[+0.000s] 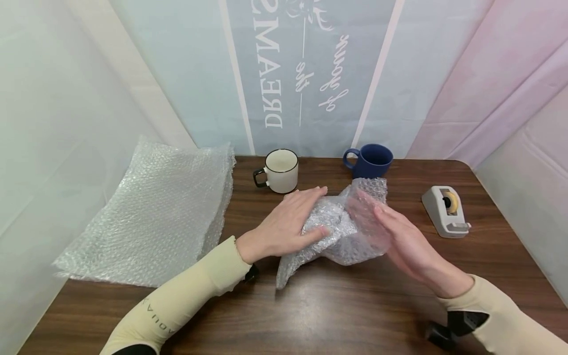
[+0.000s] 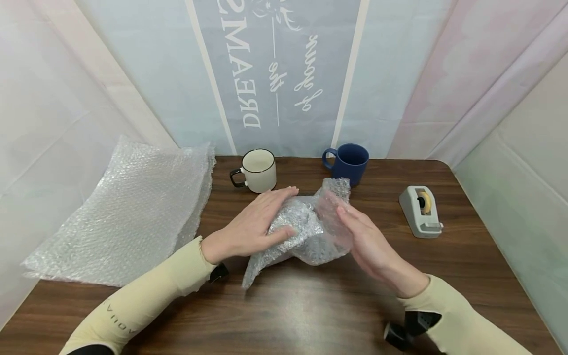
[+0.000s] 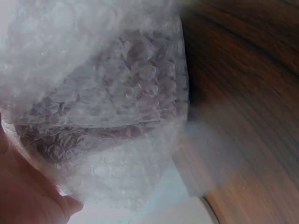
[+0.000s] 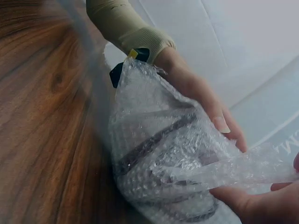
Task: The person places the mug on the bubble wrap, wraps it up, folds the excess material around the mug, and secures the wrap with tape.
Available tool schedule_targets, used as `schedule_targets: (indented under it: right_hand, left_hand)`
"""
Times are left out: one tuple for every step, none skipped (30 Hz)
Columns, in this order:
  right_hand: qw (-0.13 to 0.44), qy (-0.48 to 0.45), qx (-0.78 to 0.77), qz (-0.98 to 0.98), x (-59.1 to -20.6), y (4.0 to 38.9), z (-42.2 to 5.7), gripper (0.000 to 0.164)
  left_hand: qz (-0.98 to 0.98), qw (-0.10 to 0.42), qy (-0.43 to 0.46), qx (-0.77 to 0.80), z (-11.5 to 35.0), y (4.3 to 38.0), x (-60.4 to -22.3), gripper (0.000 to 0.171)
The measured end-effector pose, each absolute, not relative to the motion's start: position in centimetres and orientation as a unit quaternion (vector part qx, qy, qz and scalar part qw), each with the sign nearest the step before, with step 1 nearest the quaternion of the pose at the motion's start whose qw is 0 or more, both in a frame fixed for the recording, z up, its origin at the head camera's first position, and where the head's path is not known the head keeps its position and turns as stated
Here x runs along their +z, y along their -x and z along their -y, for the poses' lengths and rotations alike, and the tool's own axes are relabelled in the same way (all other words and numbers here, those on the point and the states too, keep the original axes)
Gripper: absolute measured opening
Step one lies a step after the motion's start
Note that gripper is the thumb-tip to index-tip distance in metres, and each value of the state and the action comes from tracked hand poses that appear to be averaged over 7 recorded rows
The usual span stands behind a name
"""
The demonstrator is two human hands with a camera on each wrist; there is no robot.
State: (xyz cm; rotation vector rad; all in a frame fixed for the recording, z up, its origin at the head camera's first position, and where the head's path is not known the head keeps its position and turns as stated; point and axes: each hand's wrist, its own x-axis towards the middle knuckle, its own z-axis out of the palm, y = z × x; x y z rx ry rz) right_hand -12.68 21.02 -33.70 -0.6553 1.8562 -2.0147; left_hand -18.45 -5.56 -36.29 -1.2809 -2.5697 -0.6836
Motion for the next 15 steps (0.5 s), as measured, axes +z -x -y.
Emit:
schedule_targets:
  right_hand:
    - [0.153,0.228,-0.693,-0.667,-33.6,12.7,-20.7,0.055]
    - [0.146,0.228,-0.685,-0.676,-33.5,12.6,-20.4,0.055]
    - [0.137,0.227,-0.673,-0.69,-33.4,12.6,-20.1,0.055]
    - [0.127,0.226,-0.662,-0.703,-33.3,12.6,-19.8,0.055]
    - [0.119,0.224,-0.65,-0.717,-33.2,12.5,-19.5,0.055]
    - [0.113,0.22,-0.64,-0.727,-33.1,12.5,-19.1,0.056]
    - [0.112,0.216,-0.636,-0.732,-33.0,12.4,-18.7,0.056]
    - [0.11,0.213,-0.634,-0.735,-32.9,12.3,-18.3,0.056]
    - [0.108,0.208,-0.631,-0.739,-32.9,12.3,-17.9,0.056]
    - [0.111,0.205,-0.637,-0.735,-32.8,12.2,-17.5,0.057]
    - [0.116,0.201,-0.642,-0.73,-32.8,12.2,-17.0,0.057]
    - [0.124,0.199,-0.65,-0.723,-32.8,12.2,-16.6,0.057]
    - [0.127,0.2,-0.656,-0.716,-32.9,12.2,-16.3,0.057]
    - [0.128,0.204,-0.658,-0.714,-32.9,12.3,-16.0,0.058]
    - [0.129,0.209,-0.656,-0.714,-32.9,12.3,-15.7,0.058]
  left_hand:
    - [0.868,0.093,0.429,-0.231,5.6,18.5,-36.3,0.087]
    - [0.87,0.091,0.425,-0.233,5.6,18.5,-36.3,0.092]
    - [0.872,0.09,0.421,-0.234,5.6,18.6,-36.3,0.098]
    - [0.873,0.089,0.418,-0.234,5.7,18.6,-36.3,0.102]
    - [0.876,0.087,0.413,-0.234,5.7,18.6,-36.3,0.106]
    - [0.877,0.087,0.409,-0.236,5.7,18.6,-36.3,0.108]
    - [0.878,0.087,0.407,-0.238,5.7,18.6,-36.4,0.109]
    - [0.878,0.087,0.404,-0.24,5.7,18.7,-36.4,0.11]
    - [0.879,0.086,0.401,-0.243,5.7,18.7,-36.4,0.11]
    - [0.879,0.086,0.399,-0.246,5.7,18.7,-36.5,0.111]
    - [0.879,0.086,0.396,-0.251,5.6,18.6,-36.5,0.111]
    - [0.879,0.085,0.393,-0.255,5.6,18.6,-36.5,0.111]
    - [0.879,0.084,0.39,-0.26,5.6,18.6,-36.6,0.112]
    - [0.879,0.082,0.387,-0.267,5.6,18.6,-36.6,0.113]
    - [0.878,0.08,0.384,-0.275,5.6,18.6,-36.6,0.113]
